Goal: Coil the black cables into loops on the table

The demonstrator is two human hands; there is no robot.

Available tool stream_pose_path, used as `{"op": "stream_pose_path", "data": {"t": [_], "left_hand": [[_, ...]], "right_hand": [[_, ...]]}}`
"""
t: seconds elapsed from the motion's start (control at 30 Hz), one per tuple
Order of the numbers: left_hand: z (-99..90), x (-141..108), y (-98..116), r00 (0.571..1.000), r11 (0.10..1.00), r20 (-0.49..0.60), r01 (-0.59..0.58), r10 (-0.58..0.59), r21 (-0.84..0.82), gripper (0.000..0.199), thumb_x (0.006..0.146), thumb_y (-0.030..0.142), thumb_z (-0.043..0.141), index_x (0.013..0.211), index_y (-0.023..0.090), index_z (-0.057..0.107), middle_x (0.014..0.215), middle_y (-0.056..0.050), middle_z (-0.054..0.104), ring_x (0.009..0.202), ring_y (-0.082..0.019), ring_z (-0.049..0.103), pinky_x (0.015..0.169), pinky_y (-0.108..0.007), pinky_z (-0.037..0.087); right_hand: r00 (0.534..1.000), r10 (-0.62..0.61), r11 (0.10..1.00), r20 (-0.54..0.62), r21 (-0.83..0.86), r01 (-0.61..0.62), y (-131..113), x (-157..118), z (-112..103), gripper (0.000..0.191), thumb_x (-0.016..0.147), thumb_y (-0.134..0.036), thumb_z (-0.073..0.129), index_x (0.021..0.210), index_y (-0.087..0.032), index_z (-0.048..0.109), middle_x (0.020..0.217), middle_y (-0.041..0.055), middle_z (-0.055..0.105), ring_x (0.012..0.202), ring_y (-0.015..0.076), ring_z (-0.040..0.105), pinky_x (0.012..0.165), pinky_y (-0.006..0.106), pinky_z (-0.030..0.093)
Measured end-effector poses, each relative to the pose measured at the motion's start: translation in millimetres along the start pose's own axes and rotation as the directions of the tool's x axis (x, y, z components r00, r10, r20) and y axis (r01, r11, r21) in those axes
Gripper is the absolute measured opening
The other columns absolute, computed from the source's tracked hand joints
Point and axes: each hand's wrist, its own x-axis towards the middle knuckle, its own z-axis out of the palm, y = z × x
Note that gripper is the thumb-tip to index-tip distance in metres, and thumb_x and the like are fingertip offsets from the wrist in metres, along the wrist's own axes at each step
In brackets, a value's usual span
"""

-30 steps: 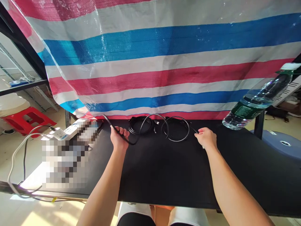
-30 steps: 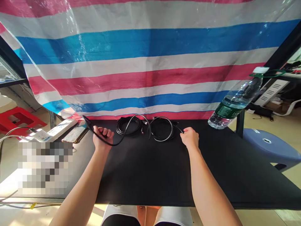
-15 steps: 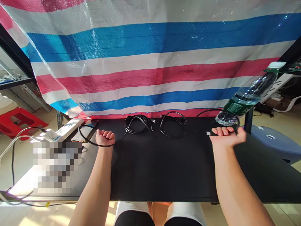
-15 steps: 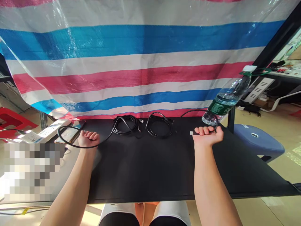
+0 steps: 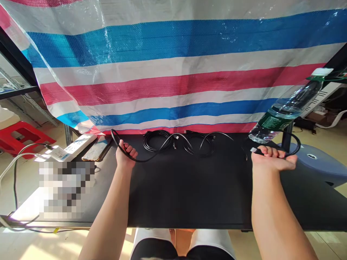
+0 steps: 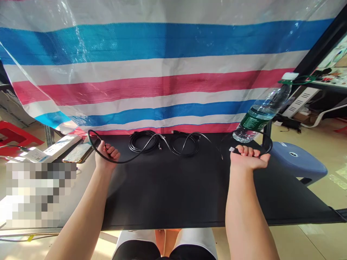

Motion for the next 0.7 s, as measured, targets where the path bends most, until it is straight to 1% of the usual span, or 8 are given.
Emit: {"op": "stream_pose_path", "data": {"t": [0.07,0.13,0.23,0.33,0.4,0.53,0.6,0.7], "left_hand": [[3.2,-2.4,-5.5,0.998,0.993,0.038,-0.058,0.055,0.099,0.041,0.087,0.039,0.05,0.053,0.02,0.036,0.039,0.009,0.027,0.029,-0.005,0.025,0.03,-0.017,0.021],[5.3,-4.4,-12.0,0.987,0.963,0.071,-0.157,0.144,0.218,0.038,0.082,0.042,0.058,0.055,0.02,0.04,0.039,0.009,0.031,0.029,-0.005,0.028,0.03,-0.017,0.022],[5.6,-6.0,-21.8,0.945,0.855,0.155,-0.327,0.288,0.404,0.03,0.075,0.044,0.064,0.065,0.02,0.05,0.038,0.01,0.037,0.028,-0.006,0.03,0.03,-0.018,0.022],[3.0,-5.3,-28.7,0.897,0.723,0.249,-0.443,0.366,0.53,0.026,0.072,0.045,0.065,0.071,0.02,0.056,0.04,0.009,0.045,0.029,-0.007,0.037,0.032,-0.019,0.027],[0.9,-4.1,-31.1,0.872,0.648,0.289,-0.487,0.394,0.586,0.025,0.071,0.044,0.063,0.068,0.02,0.059,0.045,0.005,0.052,0.035,-0.009,0.046,0.038,-0.02,0.034],[-2.1,-2.3,-32.8,0.807,0.461,0.322,-0.558,0.495,0.69,0.024,0.067,0.042,0.063,0.058,0.019,0.064,0.056,0.0,0.06,0.052,-0.013,0.054,0.05,-0.024,0.041],[-2.7,-2.4,-33.3,0.777,0.392,0.34,-0.58,0.53,0.714,0.025,0.066,0.043,0.062,0.057,0.02,0.067,0.057,0.0,0.06,0.054,-0.013,0.052,0.052,-0.025,0.041],[-3.2,-3.5,-34.2,0.763,0.346,0.378,-0.597,0.524,0.724,0.026,0.068,0.044,0.061,0.059,0.02,0.07,0.055,0.001,0.057,0.052,-0.012,0.049,0.053,-0.026,0.039]], "right_hand": [[0.999,-0.015,0.999,0.035,-0.038,0.016,7.2,-13.4,9.4,0.054,0.094,-0.034,-0.005,0.044,-0.018,0.009,0.037,-0.0056,0.003,0.029,0.0064,0.007,0.033,0.02,0.013],[0.982,0.016,0.989,0.188,-0.144,0.011,16.8,-21.0,13.1,0.056,0.096,-0.039,0.006,0.044,-0.019,0.014,0.035,-0.0062,0.008,0.029,0.0064,0.008,0.033,0.02,0.015],[0.892,0.055,0.945,0.448,-0.311,0.097,32.9,-24.0,9.9,0.057,0.089,-0.053,0.04,0.045,-0.02,0.025,0.035,-0.008,0.018,0.03,0.0059,0.018,0.033,0.021,0.022],[0.797,0.111,0.877,0.594,-0.436,0.203,47.3,-24.6,4.7,0.041,0.07,-0.053,0.067,0.053,-0.022,0.046,0.04,-0.0073,0.033,0.034,0.0081,0.033,0.034,0.022,0.026],[0.755,0.214,0.809,0.62,-0.545,0.219,54.4,-26.5,3.0,0.032,0.065,-0.05,0.071,0.065,-0.022,0.056,0.046,-0.0043,0.047,0.038,0.0099,0.04,0.033,0.021,0.024],[0.678,0.407,0.672,0.612,-0.703,0.232,62.2,-35.0,2.4,0.03,0.066,-0.049,0.068,0.075,-0.022,0.059,0.066,0.0029,0.066,0.04,0.0093,0.041,0.034,0.022,0.02],[0.608,0.491,0.62,0.624,-0.741,0.26,63.6,-41.8,2.6,0.031,0.066,-0.048,0.067,0.08,-0.022,0.061,0.075,0.0052,0.07,0.044,0.0099,0.044,0.038,0.024,0.024],[0.476,0.613,0.544,0.63,-0.774,0.324,65.8,-53.2,3.6,0.038,0.061,-0.044,0.073,0.091,-0.022,0.064,0.077,0.0044,0.069,0.058,0.0144,0.053,0.049,0.027,0.036]]}}
